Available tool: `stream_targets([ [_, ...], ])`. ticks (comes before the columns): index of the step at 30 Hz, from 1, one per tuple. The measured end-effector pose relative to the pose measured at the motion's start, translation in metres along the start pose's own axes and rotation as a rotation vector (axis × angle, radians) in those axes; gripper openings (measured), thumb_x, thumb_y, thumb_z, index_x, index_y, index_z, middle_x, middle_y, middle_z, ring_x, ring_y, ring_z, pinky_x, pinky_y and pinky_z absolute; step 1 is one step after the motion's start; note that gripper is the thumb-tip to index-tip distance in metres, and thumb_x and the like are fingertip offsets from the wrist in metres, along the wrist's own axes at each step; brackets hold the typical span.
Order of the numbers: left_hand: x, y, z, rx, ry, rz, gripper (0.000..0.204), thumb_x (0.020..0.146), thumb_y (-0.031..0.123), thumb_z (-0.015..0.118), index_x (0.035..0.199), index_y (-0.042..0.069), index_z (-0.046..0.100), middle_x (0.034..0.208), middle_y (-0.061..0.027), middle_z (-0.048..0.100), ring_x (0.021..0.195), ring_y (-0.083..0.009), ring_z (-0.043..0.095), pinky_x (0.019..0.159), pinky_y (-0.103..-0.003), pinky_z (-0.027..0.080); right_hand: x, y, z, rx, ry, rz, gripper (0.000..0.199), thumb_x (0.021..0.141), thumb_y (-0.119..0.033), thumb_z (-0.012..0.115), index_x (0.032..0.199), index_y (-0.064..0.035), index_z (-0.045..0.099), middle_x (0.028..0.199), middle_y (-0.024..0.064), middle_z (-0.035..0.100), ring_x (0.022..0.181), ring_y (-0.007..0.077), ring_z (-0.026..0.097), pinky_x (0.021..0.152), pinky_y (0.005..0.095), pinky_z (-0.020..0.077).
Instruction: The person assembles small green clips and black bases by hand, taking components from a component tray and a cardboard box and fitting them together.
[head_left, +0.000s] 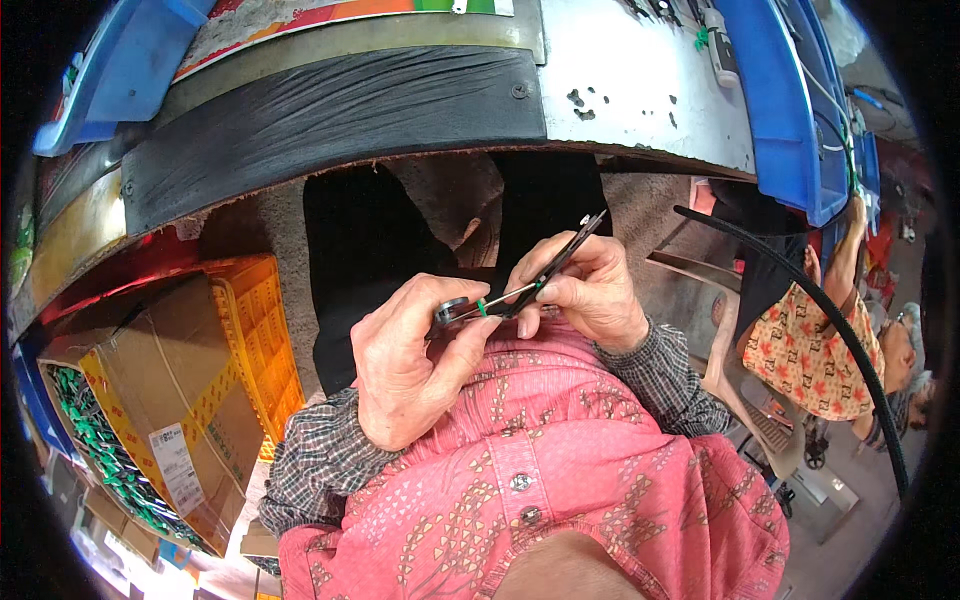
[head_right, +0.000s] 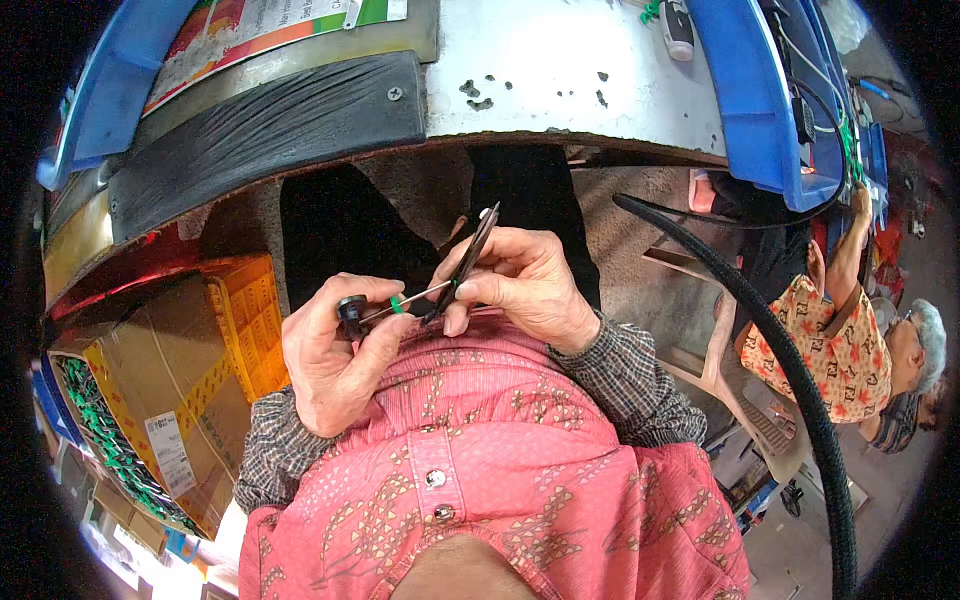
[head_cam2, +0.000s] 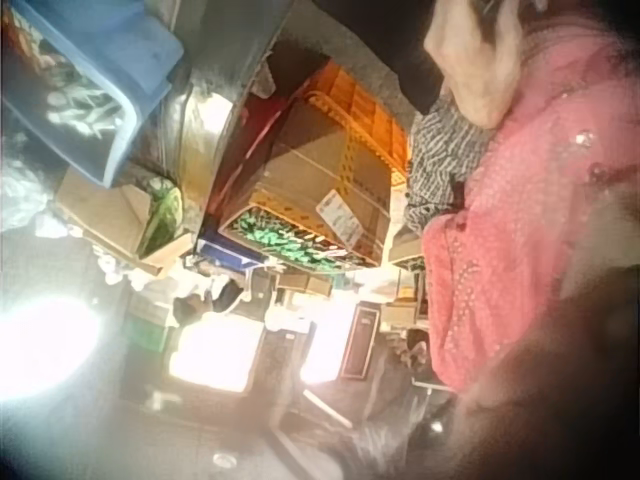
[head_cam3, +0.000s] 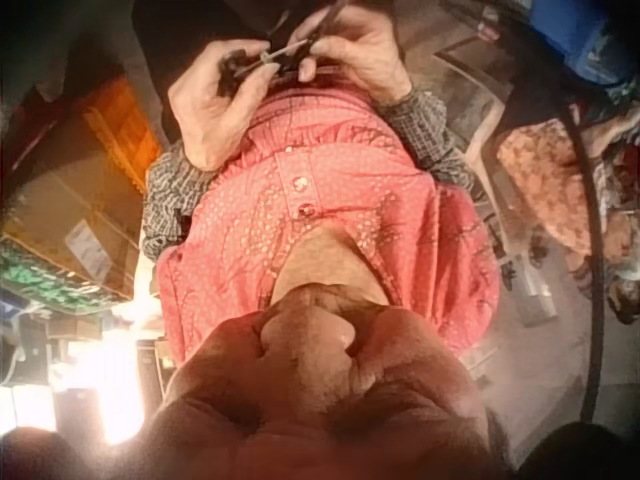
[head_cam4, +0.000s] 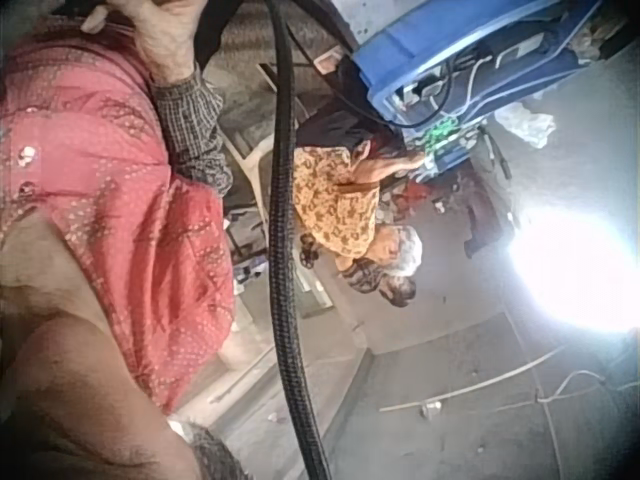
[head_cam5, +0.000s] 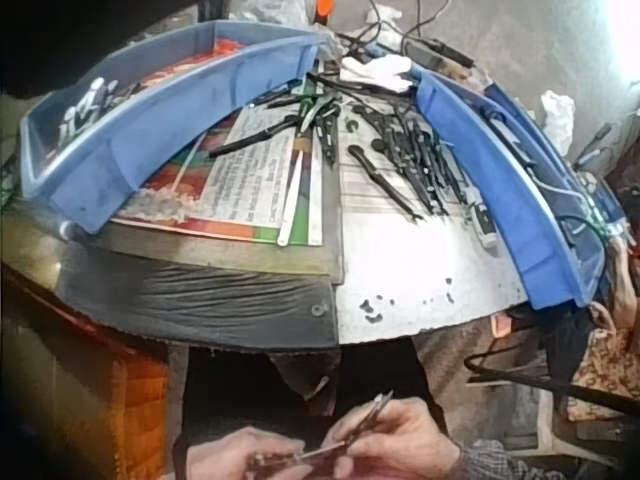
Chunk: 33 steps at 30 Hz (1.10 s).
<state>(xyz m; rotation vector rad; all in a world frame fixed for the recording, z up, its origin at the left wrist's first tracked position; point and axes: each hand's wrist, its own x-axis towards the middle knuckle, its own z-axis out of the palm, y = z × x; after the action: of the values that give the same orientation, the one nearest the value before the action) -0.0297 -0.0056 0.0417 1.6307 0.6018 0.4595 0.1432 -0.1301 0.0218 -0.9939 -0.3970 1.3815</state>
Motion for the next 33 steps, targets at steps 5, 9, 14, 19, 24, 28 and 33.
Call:
stream_targets([
  [5,-0.001,0.002,-0.002,0.067,-0.039,0.028,0.024,0.076,-0.003,0.071,0.099,0.0,0.061,0.089,-0.0087,0.065,0.073,-0.0099,0.06,0.064,-0.023,0.047,0.0,0.0,0.002,-0.02,0.011,-0.004,0.013,0.086,0.001,0.061,0.098,0.0067,0.062,0.09,0.0137,0.065,0.07,0.0191,0.067,0.067,0.0303,0.0571],
  [9,-0.001,0.004,0.0,0.105,-0.021,0.055,0.025,0.075,-0.003,0.072,0.098,0.001,0.061,0.089,-0.0095,0.065,0.07,-0.0123,0.061,0.062,-0.024,0.048,0.0,0.001,0.002,-0.063,0.018,-0.015,0.014,0.086,0.0,0.063,0.098,0.006,0.062,0.089,0.0124,0.065,0.071,0.0185,0.067,0.066,0.0294,0.0565],
  [14,-0.001,0.001,0.0,0.18,-0.008,0.179,0.026,0.072,-0.003,0.072,0.095,0.002,0.062,0.087,-0.0117,0.065,0.068,-0.0174,0.062,0.058,-0.026,0.049,-0.001,0.0,0.003,-0.086,0.023,-0.016,0.014,0.086,-0.001,0.064,0.098,0.0057,0.062,0.088,0.012,0.065,0.07,0.018,0.066,0.064,0.0282,0.0556],
  [19,0.002,0.004,-0.001,0.207,-0.013,0.246,0.023,0.07,-0.004,0.073,0.09,0.001,0.062,0.083,-0.0112,0.064,0.069,-0.022,0.065,0.056,-0.029,0.052,-0.001,0.004,0.001,-0.066,-0.013,-0.076,0.013,0.086,0.002,0.062,0.097,0.0063,0.062,0.088,0.0128,0.065,0.07,0.0179,0.066,0.064,0.0284,0.0555],
  [24,-0.001,0.003,0.001,0.156,0.004,0.223,0.023,0.068,-0.005,0.073,0.088,0.0,0.063,0.083,-0.0117,0.064,0.071,-0.0237,0.066,0.057,-0.029,0.053,-0.001,0.003,0.002,-0.063,-0.013,-0.076,0.012,0.085,0.003,0.061,0.097,0.0067,0.062,0.089,0.0143,0.065,0.071,0.0186,0.066,0.065,0.0295,0.0562],
  [28,-0.002,0.003,0.002,0.204,0.028,0.25,0.024,0.068,-0.005,0.073,0.09,0.001,0.062,0.084,-0.0115,0.064,0.071,-0.0224,0.066,0.057,-0.029,0.053,-0.001,0.006,0.002,-0.072,0.015,-0.11,0.012,0.085,0.004,0.06,0.097,0.0064,0.062,0.093,0.0171,0.066,0.072,0.0195,0.067,0.067,0.0308,0.0572],
  [33,-0.003,0.004,0.003,0.197,0.051,0.191,0.025,0.069,-0.003,0.073,0.091,0.001,0.062,0.082,-0.0112,0.063,0.068,-0.0214,0.065,0.056,-0.028,0.052,-0.002,0.013,-0.004,-0.033,0.037,-0.117,0.014,0.085,0.004,0.061,0.098,0.0064,0.062,0.094,0.0185,0.066,0.073,0.0205,0.067,0.067,0.0316,0.0575],
])
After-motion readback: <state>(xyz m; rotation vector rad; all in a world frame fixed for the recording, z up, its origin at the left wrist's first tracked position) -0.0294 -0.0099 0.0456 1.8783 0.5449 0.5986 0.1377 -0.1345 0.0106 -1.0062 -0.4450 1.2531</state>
